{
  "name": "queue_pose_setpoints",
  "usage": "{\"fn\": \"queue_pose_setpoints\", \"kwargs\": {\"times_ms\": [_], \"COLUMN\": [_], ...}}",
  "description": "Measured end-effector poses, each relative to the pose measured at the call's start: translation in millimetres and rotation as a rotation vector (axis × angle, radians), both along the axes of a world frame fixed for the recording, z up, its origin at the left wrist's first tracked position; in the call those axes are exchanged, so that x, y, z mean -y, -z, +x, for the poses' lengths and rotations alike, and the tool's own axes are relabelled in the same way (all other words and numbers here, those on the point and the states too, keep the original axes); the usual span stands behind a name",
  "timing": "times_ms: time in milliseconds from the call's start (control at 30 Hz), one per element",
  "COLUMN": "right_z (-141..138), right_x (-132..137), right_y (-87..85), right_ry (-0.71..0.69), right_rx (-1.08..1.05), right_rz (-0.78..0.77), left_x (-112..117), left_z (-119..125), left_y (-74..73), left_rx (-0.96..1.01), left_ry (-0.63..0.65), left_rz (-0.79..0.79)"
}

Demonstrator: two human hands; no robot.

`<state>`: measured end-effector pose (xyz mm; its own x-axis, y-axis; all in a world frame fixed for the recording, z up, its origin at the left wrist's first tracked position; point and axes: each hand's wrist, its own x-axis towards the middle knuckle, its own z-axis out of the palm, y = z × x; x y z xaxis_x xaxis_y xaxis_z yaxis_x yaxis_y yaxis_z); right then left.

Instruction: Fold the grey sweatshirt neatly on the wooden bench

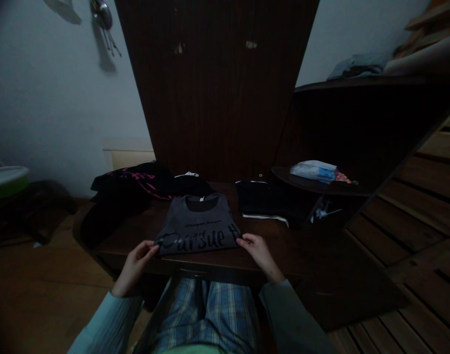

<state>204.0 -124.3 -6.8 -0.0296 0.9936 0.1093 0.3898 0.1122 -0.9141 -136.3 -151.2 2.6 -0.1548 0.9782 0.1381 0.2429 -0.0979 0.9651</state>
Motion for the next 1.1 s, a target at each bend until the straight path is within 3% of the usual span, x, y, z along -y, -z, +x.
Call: {"fn": "queue_pose_setpoints", "kwargs": {"times_ms": [167, 267, 400, 500, 633, 800, 1100], "right_z": [2, -4, -13, -20, -31, -38, -22], "right_x": [-5, -25, -57, -72, -75, -70, -64], "right_y": [-17.4, -30.1, -34.5, -29.9, -21.0, -14.4, -16.3], "right_ry": [-0.128, -0.049, 0.108, 0.109, 0.002, 0.01, -0.106], "right_rx": [-0.002, 0.043, 0.311, 0.357, 0.178, -0.098, -0.356], "right_rz": [-0.05, -0.057, -0.052, -0.075, -0.042, -0.05, -0.245], "left_x": [-2, -22, -55, -72, -77, -69, -68], "left_z": [-6, -6, -4, -3, 3, 3, 4], "left_y": [-20.7, -31.2, -28.8, -23.3, -20.8, -17.9, -9.1], "left_rx": [-0.122, -0.188, -0.253, -0.236, -0.089, 0.109, 0.267], "left_ry": [0.172, 0.152, 0.072, 0.081, 0.165, 0.233, 0.144], "left_rz": [-0.137, -0.198, -0.244, -0.254, -0.276, -0.264, -0.192]}}
